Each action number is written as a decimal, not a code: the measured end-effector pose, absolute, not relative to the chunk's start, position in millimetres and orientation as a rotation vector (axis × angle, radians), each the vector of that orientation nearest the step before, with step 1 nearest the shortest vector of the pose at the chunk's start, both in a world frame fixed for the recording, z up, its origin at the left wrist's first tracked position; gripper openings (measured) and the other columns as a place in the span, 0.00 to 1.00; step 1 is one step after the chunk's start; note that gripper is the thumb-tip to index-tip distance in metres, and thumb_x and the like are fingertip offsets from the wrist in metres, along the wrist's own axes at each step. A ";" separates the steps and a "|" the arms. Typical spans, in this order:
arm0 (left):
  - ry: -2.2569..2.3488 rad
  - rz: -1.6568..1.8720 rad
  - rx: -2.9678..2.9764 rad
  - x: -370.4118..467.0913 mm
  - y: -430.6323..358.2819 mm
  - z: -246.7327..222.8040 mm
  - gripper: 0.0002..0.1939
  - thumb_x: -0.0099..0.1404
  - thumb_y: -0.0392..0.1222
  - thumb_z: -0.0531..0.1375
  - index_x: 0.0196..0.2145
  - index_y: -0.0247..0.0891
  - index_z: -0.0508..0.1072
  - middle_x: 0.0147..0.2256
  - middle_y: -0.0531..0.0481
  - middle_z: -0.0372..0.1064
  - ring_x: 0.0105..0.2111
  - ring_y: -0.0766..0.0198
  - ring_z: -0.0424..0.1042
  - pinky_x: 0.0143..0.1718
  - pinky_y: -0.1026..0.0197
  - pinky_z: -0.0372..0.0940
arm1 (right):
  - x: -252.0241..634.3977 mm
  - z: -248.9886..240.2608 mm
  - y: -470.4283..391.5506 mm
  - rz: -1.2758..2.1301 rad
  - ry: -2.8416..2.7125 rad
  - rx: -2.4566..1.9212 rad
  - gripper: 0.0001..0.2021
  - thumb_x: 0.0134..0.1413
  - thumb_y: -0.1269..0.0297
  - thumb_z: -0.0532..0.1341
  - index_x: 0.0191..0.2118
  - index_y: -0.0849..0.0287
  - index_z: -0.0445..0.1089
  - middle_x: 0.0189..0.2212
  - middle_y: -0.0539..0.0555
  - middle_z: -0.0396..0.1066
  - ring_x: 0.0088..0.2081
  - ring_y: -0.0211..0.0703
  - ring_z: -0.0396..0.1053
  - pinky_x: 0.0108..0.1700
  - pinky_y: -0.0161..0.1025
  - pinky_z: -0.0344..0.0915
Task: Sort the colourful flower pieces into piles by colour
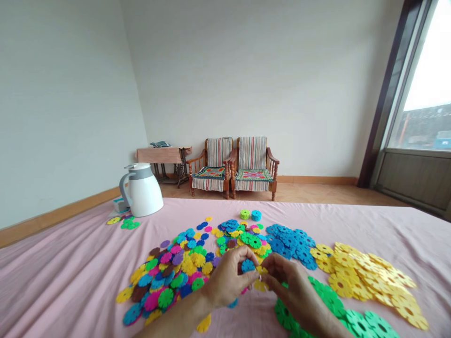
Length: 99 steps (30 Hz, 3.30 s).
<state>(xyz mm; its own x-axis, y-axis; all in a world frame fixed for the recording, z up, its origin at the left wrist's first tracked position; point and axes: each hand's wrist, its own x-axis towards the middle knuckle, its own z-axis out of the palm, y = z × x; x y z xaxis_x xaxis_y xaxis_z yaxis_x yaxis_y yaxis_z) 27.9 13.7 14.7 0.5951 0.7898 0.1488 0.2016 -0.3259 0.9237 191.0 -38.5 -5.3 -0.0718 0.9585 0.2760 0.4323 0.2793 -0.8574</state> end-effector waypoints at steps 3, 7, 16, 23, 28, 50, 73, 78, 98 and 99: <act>0.890 0.751 1.934 23.1 22.9 12.2 0.06 0.56 0.39 0.58 0.33 0.36 0.68 0.23 0.56 0.65 0.20 0.70 0.64 0.21 0.70 0.57 | 200.3 -5.7 -35.1 0.589 -1.662 -1.415 0.10 0.52 0.57 0.54 0.31 0.58 0.66 0.20 0.47 0.64 0.23 0.35 0.60 0.25 0.31 0.56; 1.311 0.829 2.308 -6.6 61.0 6.7 0.04 0.55 0.33 0.57 0.29 0.37 0.71 0.28 0.54 0.70 0.30 0.66 0.69 0.32 0.67 0.60 | 250.7 -2.4 -27.1 0.157 -1.409 -1.729 0.14 0.51 0.54 0.51 0.34 0.56 0.69 0.25 0.52 0.71 0.28 0.42 0.68 0.31 0.36 0.60; 1.784 0.772 2.407 -55.7 97.1 0.2 0.07 0.53 0.29 0.56 0.26 0.39 0.71 0.31 0.50 0.71 0.38 0.59 0.67 0.42 0.60 0.58 | 339.7 -4.2 -31.1 -0.186 -1.045 -2.206 0.18 0.48 0.52 0.50 0.37 0.53 0.73 0.31 0.58 0.74 0.32 0.55 0.70 0.29 0.44 0.59; 1.270 0.741 2.590 -35.0 86.4 -9.9 0.13 0.52 0.38 0.61 0.38 0.40 0.75 0.36 0.47 0.70 0.41 0.57 0.66 0.46 0.58 0.58 | 331.0 -5.0 -27.5 -0.374 -1.015 -2.215 0.19 0.49 0.52 0.48 0.40 0.53 0.71 0.42 0.61 0.68 0.42 0.61 0.65 0.35 0.50 0.58; 1.221 0.710 2.564 -27.7 79.6 -12.9 0.16 0.53 0.38 0.61 0.42 0.39 0.74 0.38 0.46 0.67 0.41 0.58 0.66 0.45 0.58 0.60 | 318.6 -13.5 -21.2 -0.314 -1.191 -2.012 0.18 0.49 0.54 0.49 0.36 0.56 0.71 0.38 0.58 0.69 0.36 0.50 0.67 0.37 0.44 0.60; 1.224 0.776 2.271 -11.9 64.8 7.1 0.13 0.63 0.44 0.49 0.23 0.37 0.62 0.20 0.57 0.59 0.20 0.69 0.63 0.23 0.69 0.55 | 288.3 -37.8 -9.3 -0.057 -1.519 -1.866 0.14 0.53 0.60 0.48 0.32 0.57 0.69 0.33 0.55 0.71 0.36 0.45 0.68 0.39 0.40 0.61; 1.053 0.712 2.782 41.3 90.3 -12.3 0.17 0.55 0.31 0.57 0.42 0.42 0.74 0.41 0.48 0.71 0.43 0.57 0.64 0.48 0.56 0.58 | 288.2 -46.1 -5.3 -0.074 -1.579 -1.839 0.12 0.53 0.61 0.49 0.29 0.56 0.68 0.28 0.52 0.69 0.32 0.41 0.67 0.36 0.36 0.59; 1.102 0.766 2.732 36.8 87.3 -11.7 0.12 0.60 0.32 0.53 0.36 0.39 0.76 0.36 0.47 0.73 0.40 0.59 0.67 0.44 0.58 0.60 | 288.8 -48.2 -4.3 -0.083 -1.582 -1.835 0.11 0.53 0.62 0.49 0.28 0.56 0.68 0.27 0.52 0.69 0.31 0.40 0.67 0.35 0.35 0.59; 0.920 0.744 2.449 56.7 63.6 1.1 0.14 0.59 0.33 0.52 0.38 0.38 0.75 0.37 0.49 0.73 0.39 0.61 0.70 0.44 0.61 0.62 | 288.1 -49.3 -3.7 -0.066 -1.594 -1.837 0.13 0.53 0.61 0.49 0.27 0.57 0.68 0.27 0.52 0.69 0.30 0.40 0.67 0.34 0.35 0.58; 0.943 0.782 2.513 58.7 65.8 -0.6 0.15 0.58 0.31 0.52 0.40 0.39 0.75 0.40 0.49 0.73 0.42 0.61 0.68 0.47 0.60 0.60 | 287.7 -49.0 -3.9 -0.067 -1.594 -1.835 0.13 0.53 0.61 0.49 0.27 0.57 0.68 0.26 0.52 0.69 0.30 0.40 0.67 0.34 0.35 0.58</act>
<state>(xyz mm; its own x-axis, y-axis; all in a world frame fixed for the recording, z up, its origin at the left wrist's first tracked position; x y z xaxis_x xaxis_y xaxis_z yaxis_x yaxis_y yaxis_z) 58.7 65.8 -0.6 0.6274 0.6832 0.3736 0.4936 -0.7201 0.4877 287.7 -3.9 -49.0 0.2433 0.8520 0.4636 0.8877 -0.0029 -0.4605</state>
